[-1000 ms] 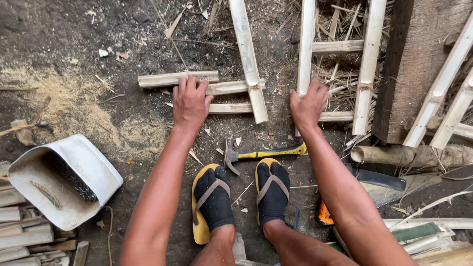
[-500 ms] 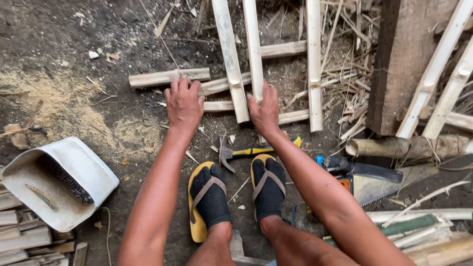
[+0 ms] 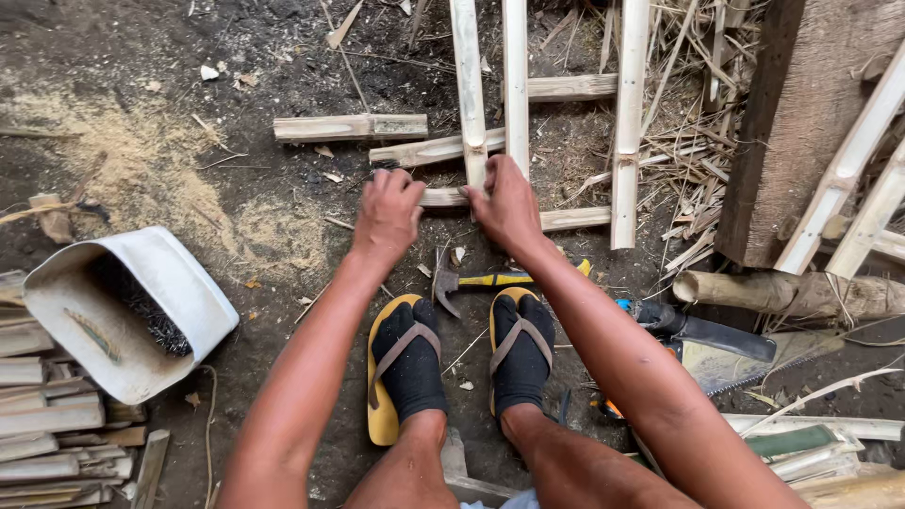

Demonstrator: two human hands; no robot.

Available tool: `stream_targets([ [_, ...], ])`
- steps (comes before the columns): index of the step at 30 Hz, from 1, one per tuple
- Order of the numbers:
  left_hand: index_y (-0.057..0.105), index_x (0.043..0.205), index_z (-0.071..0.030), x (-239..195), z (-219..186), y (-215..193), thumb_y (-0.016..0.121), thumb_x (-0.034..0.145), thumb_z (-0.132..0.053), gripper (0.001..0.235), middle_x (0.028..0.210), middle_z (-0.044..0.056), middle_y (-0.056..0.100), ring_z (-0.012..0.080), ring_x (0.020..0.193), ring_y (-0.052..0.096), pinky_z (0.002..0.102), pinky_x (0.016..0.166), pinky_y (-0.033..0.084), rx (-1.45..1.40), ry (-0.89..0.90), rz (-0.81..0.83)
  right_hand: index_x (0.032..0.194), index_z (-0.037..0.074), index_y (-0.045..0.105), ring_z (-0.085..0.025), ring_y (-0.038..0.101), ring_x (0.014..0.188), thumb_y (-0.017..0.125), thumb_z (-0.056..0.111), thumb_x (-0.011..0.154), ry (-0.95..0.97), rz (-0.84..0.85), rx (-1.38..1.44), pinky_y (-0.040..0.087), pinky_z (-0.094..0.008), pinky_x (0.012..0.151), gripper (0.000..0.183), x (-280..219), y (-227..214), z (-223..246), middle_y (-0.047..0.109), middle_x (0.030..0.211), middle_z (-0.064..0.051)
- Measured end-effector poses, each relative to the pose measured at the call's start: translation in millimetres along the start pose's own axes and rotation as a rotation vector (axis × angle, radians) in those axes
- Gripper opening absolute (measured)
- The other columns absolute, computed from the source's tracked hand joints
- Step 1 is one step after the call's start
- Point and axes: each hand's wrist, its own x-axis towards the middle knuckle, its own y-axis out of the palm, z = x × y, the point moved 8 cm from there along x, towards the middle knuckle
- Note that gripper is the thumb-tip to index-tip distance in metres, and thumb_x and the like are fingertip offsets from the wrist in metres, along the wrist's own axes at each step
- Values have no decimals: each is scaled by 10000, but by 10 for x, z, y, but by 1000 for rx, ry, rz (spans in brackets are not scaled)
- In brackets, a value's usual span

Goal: The person assembles a wooden ladder-like structure by placing short wooden slats between two vertical bamboo poles and securing them with nails using a hammer. The person repeatedly picks up slats, positions them, and hammers nails to fasten them.

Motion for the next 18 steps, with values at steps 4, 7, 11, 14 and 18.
stream_targets([
  [4,712,1119,-64,-65,-135,157,751,940,-151,203,1067,112,667,252,1015,601,367,875,528,-221,17,-14,1236,-36,477,-273,620,890,818,265,820,34,-22,-27,534,-419,734,616,-89,29,92,597,1035,-172],
  [7,712,1157,-73,-71,5,-53,744,936,-101,224,1114,104,669,246,1062,605,360,919,529,-247,-56,-203,1267,-8,453,-254,693,891,791,281,865,203,245,110,549,-386,810,600,-116,205,-92,690,956,-158],
  [11,717,1101,-47,268,307,-453,810,830,-210,330,1095,144,672,288,1040,598,415,874,510,-53,-50,-253,1161,8,657,-272,653,1003,745,269,939,14,190,103,556,-370,823,354,39,116,-29,673,1105,-164],
  [14,720,1050,-61,349,321,-513,837,802,-243,329,1060,132,680,278,1010,611,427,837,501,15,21,-134,1226,28,649,-304,563,1020,760,116,832,-349,-191,-220,490,-383,805,419,190,-258,169,606,1157,-223],
  [18,702,1059,-88,405,491,-416,830,849,-239,288,1100,95,686,259,1059,632,379,892,519,33,10,-172,1176,99,723,-282,532,985,740,111,866,-458,-164,-480,409,-364,812,311,534,-138,127,636,1164,-151],
])
